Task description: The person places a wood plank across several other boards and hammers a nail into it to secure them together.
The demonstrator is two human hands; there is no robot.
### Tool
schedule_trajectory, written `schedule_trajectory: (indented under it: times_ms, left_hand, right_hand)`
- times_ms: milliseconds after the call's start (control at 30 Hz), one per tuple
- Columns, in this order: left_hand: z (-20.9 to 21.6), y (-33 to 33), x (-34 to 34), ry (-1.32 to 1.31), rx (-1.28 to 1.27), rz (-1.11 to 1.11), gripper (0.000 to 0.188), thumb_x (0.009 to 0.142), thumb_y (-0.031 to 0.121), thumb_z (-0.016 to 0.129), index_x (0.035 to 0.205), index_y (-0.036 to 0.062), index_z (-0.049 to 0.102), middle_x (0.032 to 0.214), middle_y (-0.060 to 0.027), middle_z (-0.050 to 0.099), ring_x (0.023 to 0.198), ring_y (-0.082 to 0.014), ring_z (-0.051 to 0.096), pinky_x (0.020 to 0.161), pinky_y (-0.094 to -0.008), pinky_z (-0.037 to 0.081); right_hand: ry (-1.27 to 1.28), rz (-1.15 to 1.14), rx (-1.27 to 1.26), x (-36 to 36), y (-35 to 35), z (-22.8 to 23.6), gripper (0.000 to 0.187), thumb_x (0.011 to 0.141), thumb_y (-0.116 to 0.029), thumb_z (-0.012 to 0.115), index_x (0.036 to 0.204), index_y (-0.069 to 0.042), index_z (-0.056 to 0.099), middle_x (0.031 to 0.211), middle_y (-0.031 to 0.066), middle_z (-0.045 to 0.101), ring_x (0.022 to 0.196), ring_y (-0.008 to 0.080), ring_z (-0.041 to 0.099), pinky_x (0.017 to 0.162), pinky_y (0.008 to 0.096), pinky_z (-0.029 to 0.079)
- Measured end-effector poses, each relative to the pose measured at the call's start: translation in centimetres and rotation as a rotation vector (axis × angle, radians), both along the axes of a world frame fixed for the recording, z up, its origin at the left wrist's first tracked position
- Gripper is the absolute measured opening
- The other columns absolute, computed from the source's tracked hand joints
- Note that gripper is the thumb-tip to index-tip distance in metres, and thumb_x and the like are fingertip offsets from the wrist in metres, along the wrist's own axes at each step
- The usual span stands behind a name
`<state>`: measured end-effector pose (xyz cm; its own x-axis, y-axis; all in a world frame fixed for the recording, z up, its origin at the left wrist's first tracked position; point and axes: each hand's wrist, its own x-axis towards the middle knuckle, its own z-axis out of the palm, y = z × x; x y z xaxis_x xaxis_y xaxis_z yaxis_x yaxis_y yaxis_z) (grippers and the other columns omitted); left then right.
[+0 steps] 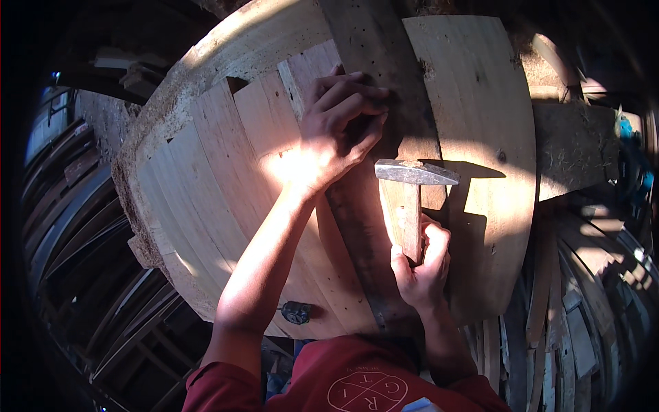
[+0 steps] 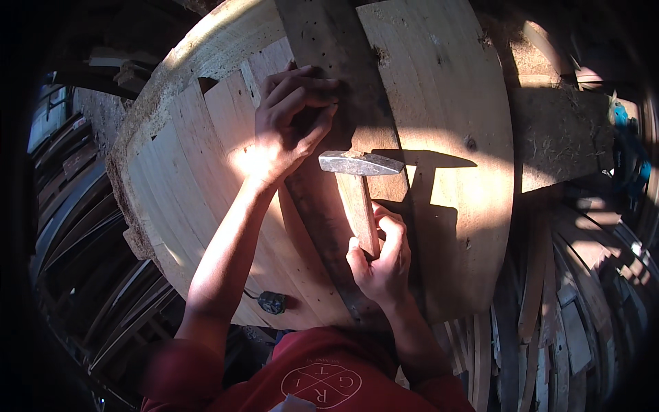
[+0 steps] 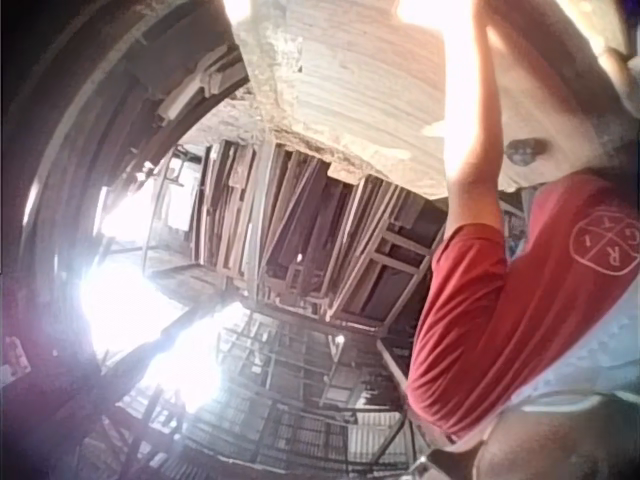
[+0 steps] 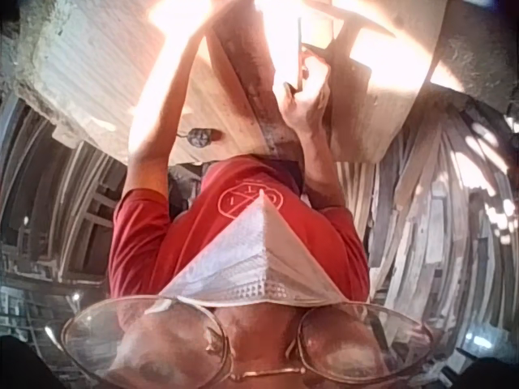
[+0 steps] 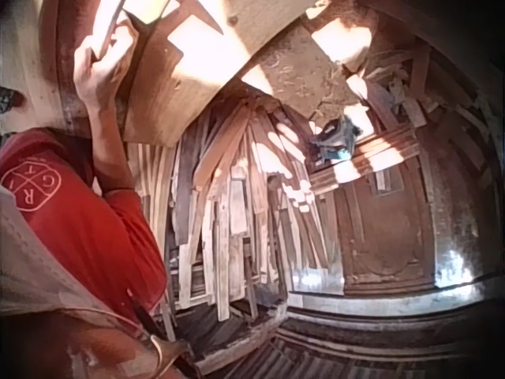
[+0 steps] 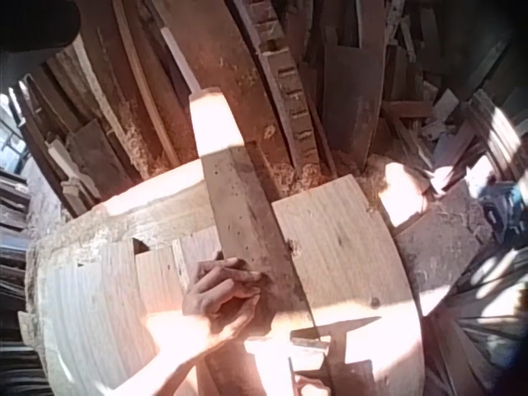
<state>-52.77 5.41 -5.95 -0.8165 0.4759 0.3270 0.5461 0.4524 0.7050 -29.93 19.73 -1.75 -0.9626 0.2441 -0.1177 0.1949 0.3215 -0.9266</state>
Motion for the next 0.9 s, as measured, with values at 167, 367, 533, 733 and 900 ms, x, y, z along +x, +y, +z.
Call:
schedule_trajectory:
  times_ms: [167, 367, 533, 733, 900]
  left_hand:
    - [-0.6, 0.0, -0.2, 0.021, 0.011, -0.027, 0.018, 0.077, 0.013, 0.080, 0.091, 0.0092, 0.071, 0.116, -0.0004, 0.074, 0.120, -0.0305, 0.059, 0.114, -0.0502, 0.042]
    - [-0.2, -0.5, -0.3, 0.027, 0.008, -0.028, 0.017, 0.076, 0.013, 0.079, 0.089, 0.0083, 0.069, 0.116, 0.0003, 0.074, 0.121, -0.0296, 0.059, 0.109, -0.0463, 0.044]
    - [0.0, -0.2, -0.2, 0.018, 0.055, -0.030, 0.017, 0.076, 0.013, 0.079, 0.089, 0.0085, 0.069, 0.116, 0.0013, 0.075, 0.120, -0.0286, 0.060, 0.106, -0.0443, 0.045]
    - [-0.5, -0.3, -0.1, 0.041, 0.075, -0.010, 0.016, 0.076, 0.013, 0.080, 0.088, 0.0087, 0.070, 0.114, 0.0018, 0.075, 0.119, -0.0277, 0.061, 0.105, -0.0433, 0.046]
    - [-0.5, -0.4, -0.3, 0.032, 0.056, -0.018, 0.015, 0.076, 0.013, 0.080, 0.088, 0.0090, 0.071, 0.114, 0.0013, 0.076, 0.119, -0.0274, 0.061, 0.105, -0.0430, 0.046]
  right_hand:
    - [0.127, -0.001, 0.234, -1.4, 1.6, 0.9, 0.054, 0.091, -0.011, 0.078, 0.134, 0.006, 0.052, 0.106, 0.0200, 0.071, 0.078, 0.0337, 0.070, 0.074, 0.0424, 0.058]
    - [0.054, 0.259, 0.522, -5.9, 3.5, 2.1, 0.055, 0.091, -0.002, 0.073, 0.145, -0.010, 0.061, 0.084, 0.0098, 0.065, 0.061, 0.0180, 0.062, 0.055, 0.0339, 0.053]
    - [0.312, 0.178, 0.509, -6.0, 3.8, 1.8, 0.054, 0.091, -0.002, 0.074, 0.143, -0.009, 0.062, 0.083, 0.0081, 0.065, 0.061, 0.0191, 0.061, 0.055, 0.0338, 0.054]
    - [0.063, 0.311, 0.477, -6.8, 5.0, 3.1, 0.050, 0.093, 0.003, 0.070, 0.142, 0.000, 0.060, 0.128, 0.0150, 0.072, 0.103, 0.0243, 0.075, 0.086, 0.0331, 0.060]
    - [0.157, 0.290, 0.451, -7.0, 4.8, 2.7, 0.050, 0.093, 0.002, 0.070, 0.142, 0.000, 0.060, 0.131, 0.0151, 0.071, 0.107, 0.0261, 0.074, 0.088, 0.0336, 0.059]
